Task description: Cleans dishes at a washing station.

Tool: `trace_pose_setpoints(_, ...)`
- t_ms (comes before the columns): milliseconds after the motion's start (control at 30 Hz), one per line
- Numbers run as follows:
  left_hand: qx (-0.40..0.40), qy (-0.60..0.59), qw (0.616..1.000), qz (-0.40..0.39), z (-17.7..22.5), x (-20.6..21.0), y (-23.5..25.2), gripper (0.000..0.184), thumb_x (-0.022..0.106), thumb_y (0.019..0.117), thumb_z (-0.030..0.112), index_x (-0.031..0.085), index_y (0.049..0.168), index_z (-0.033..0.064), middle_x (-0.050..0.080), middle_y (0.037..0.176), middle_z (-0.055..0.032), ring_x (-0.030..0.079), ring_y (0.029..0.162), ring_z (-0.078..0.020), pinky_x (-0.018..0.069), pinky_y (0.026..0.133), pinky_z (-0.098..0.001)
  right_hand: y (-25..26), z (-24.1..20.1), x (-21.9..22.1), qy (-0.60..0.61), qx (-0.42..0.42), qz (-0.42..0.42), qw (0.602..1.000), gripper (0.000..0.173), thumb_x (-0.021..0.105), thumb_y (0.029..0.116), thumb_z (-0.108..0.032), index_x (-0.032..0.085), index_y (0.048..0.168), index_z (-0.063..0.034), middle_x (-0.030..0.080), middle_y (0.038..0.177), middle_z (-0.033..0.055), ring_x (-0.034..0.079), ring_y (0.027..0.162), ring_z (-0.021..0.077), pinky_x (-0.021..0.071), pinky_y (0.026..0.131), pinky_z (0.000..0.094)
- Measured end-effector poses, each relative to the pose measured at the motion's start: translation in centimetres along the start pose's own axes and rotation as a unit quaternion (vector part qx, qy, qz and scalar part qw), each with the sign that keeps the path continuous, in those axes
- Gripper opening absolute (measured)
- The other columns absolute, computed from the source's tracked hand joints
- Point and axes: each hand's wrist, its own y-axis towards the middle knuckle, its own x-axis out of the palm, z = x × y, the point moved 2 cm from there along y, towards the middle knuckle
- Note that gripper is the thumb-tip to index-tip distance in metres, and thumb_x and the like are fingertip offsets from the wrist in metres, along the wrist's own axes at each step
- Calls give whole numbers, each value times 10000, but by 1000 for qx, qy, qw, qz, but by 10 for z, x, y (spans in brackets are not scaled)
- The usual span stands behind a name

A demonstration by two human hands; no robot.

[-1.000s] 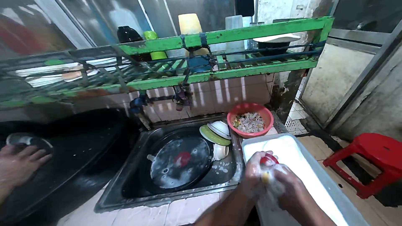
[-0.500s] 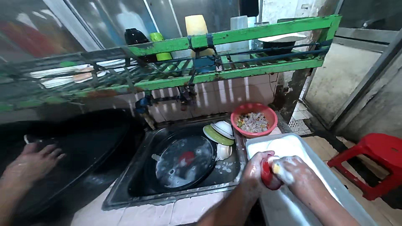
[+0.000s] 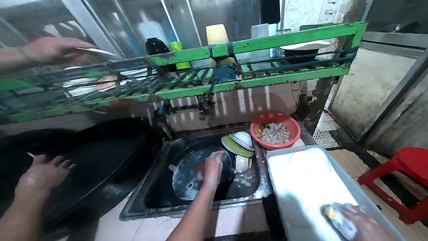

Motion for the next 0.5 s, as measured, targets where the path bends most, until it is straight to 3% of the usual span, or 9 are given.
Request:
trace_pose_setpoints(67,43,80,993,-77,29,26,-19,362,418,1101,173,618,1353,6,613,1375,-197,577,1285,-310,438,1108,-491,-4,10,6,-25,26,-22,999,409,575,1016,-258,679,1282,35,645,1324,273,567,1279,502,418,1081,665)
trace_pose_setpoints(133,136,152,954,-220,53,81,-53,383,416,1094,155,585,1398,-4,581,1429,-203,528,1364,-315,379,1181,-477,-1,12,10,-44,42,-52,997,434,551,1031,-287,662,1312,25,630,1349,274,557,1295,496,419,1085,660)
trace_pose_setpoints(200,221,223,864,-394,65,132,-96,427,439,1090,199,542,1440,-24,515,1510,-201,434,1451,-321,256,1238,-525,2,10,13,-44,65,-102,992,495,558,1027,-318,602,1395,11,586,1406,280,518,1338,492,385,1118,647)
trace_pose_setpoints(233,237,299,803,-458,71,150,-115,493,458,1089,302,520,1466,-11,455,1564,-195,359,1499,-335,228,1242,-556,2,10,15,-38,78,-128,988,524,585,1011,-300,564,1435,7,560,1438,278,495,1364,482,361,1139,638)
trace_pose_setpoints(300,209,437,708,-514,73,177,-143,754,496,1018,584,483,1490,-4,315,1639,-222,203,1553,-391,155,1236,-639,3,12,19,-37,109,-182,976,554,595,1001,-269,507,1494,-31,522,1496,240,459,1416,437,344,1172,607)
trace_pose_setpoints(333,194,483,672,-528,73,183,-153,832,496,996,626,449,1503,-31,242,1654,-264,140,1558,-437,145,1220,-671,3,15,22,-34,117,-192,974,547,589,1002,-275,512,1496,-54,530,1497,220,466,1415,421,360,1169,600)
trace_pose_setpoints(367,188,512,642,-538,74,184,-163,789,479,1024,577,446,1489,-59,220,1648,-297,120,1551,-473,153,1211,-682,2,16,23,-30,117,-188,975,533,586,1005,-290,531,1482,-60,547,1482,213,482,1405,415,370,1161,600)
trace_pose_setpoints(433,204,544,602,-548,76,183,-180,550,466,1079,325,491,1435,-94,289,1609,-326,183,1518,-525,190,1195,-689,0,14,23,-27,119,-163,979,520,580,1010,-317,560,1456,-50,569,1460,211,509,1381,412,393,1138,604)
trace_pose_setpoints(500,185,545,608,-547,72,188,-185,511,536,1045,229,486,1442,-88,224,1638,-315,154,1522,-532,234,1169,-709,0,12,19,-8,137,-134,981,516,579,1012,-311,566,1442,-25,567,1460,215,518,1375,408,401,1133,606)
